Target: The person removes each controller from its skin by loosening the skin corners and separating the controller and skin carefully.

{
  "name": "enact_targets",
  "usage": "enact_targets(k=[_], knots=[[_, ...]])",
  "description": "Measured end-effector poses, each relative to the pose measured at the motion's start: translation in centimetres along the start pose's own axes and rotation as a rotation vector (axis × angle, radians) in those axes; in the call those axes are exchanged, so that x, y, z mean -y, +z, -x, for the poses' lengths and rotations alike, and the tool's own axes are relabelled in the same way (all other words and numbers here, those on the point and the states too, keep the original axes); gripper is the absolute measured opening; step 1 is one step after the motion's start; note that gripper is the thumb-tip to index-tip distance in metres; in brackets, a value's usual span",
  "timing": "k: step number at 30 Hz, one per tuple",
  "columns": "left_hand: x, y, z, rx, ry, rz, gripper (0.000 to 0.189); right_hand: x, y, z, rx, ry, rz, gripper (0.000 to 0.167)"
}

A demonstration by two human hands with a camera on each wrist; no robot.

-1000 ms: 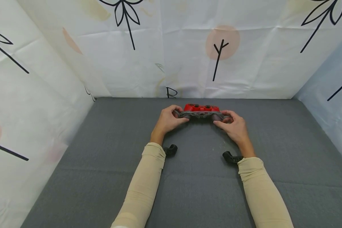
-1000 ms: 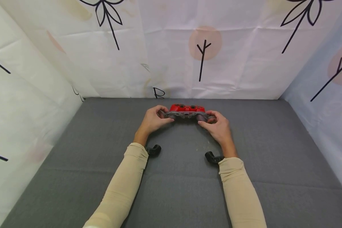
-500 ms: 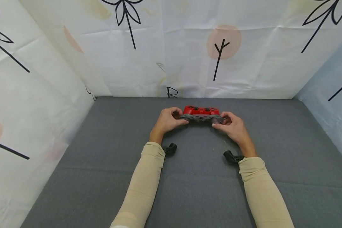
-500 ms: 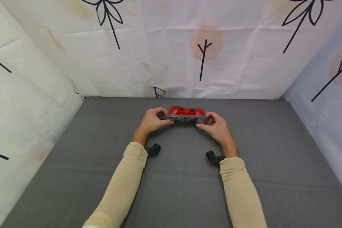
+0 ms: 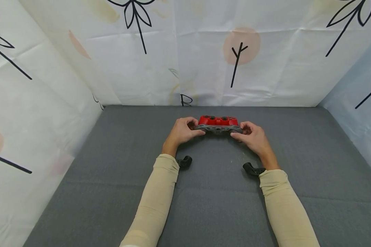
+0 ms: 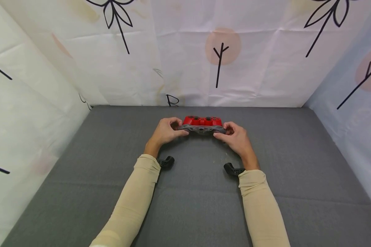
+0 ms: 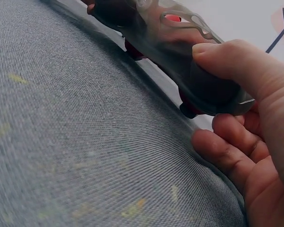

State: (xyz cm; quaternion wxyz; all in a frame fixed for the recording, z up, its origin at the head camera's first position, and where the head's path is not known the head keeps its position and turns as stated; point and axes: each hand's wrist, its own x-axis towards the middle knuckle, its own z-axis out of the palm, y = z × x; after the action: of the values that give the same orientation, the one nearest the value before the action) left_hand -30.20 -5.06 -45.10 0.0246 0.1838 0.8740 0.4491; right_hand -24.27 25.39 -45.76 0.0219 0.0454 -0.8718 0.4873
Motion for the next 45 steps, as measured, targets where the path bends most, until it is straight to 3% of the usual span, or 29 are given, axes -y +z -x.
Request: enact_targets(k=[11,22,26,32,36,45], knots=[[-0.25,0.47,-0.19,0.002,0.017,-0.04,0.032,0.27,0.21,0.04,-0.07,0.011,-0.005,0.037],[-0.42,0.49,-0.22,-0.011,0.03,-0.057,0.033,0.46,0.65,-0.24,-0.133,-0.041,0.12,0.031],[-0.18,0.6,-0.31,0.007,0.021,-0.049,0.033,0.44,0.75,-0.18,-0.124,-0.023,0.124,0.036],[-0.06,0.73,-0.46,0.023,0.017,-0.04,0.032,0.37,0.71,-0.18,-0.097,-0.003,0.034,0.048],[-0.14,0.67,-0.54,0.017,0.018,-0.036,0.032,0.33,0.78,-0.27,-0.115,-0.002,0.003,0.042],[-0.43,0.63,-0.56,0.006,0.013,-0.085,0.033,0.48,0.86,-0.38,-0.127,0.003,0.07,0.036]])
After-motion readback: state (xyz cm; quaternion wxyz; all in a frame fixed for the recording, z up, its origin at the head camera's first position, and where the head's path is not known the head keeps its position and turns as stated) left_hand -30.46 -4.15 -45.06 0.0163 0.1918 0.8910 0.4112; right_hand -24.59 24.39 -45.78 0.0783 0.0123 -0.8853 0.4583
